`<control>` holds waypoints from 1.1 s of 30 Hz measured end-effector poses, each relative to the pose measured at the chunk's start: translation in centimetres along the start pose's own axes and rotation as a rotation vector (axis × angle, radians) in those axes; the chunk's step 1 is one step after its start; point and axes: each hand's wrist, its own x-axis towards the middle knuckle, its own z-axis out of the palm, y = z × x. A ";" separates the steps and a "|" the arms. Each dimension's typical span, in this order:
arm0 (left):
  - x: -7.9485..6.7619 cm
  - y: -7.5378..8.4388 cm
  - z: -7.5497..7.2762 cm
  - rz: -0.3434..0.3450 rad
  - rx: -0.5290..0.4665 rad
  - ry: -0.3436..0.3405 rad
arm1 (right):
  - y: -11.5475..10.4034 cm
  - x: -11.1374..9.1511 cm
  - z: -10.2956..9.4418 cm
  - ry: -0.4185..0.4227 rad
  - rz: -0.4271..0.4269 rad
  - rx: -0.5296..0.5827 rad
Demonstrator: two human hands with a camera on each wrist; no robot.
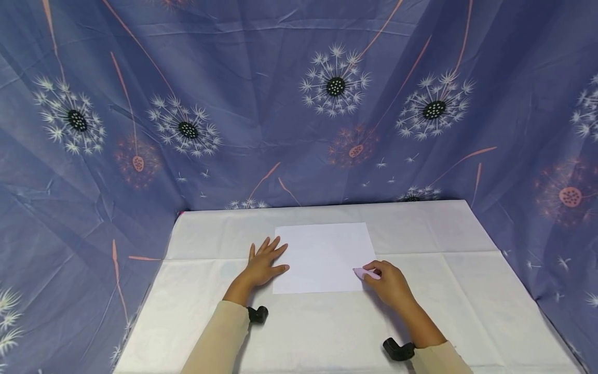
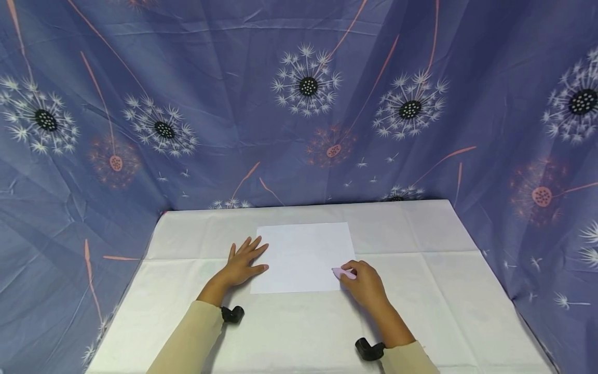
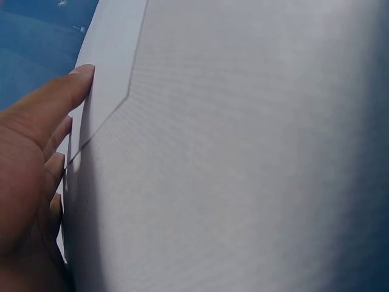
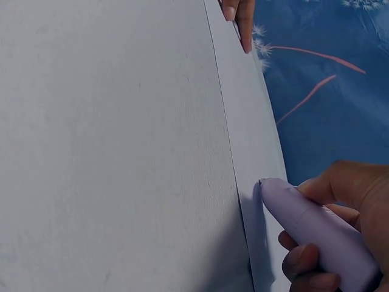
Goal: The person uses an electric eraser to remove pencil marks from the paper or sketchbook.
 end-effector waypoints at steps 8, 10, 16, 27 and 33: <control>-0.1 0.2 -0.2 0.010 -0.007 0.004 | 0.5 0.2 -0.4 0.016 0.002 -0.028; -0.1 0.3 -0.3 0.010 -0.006 0.005 | 0.4 0.2 -0.3 0.003 0.002 -0.021; -0.1 0.3 -0.2 0.015 0.004 0.008 | 0.0 0.1 -0.3 -0.011 -0.006 -0.020; -0.1 0.0 -0.1 0.014 0.004 0.007 | 0.0 0.2 -0.7 -0.008 0.010 -0.024; -0.1 0.2 -0.2 0.001 0.001 0.004 | -0.2 0.2 -0.5 -0.021 0.005 -0.027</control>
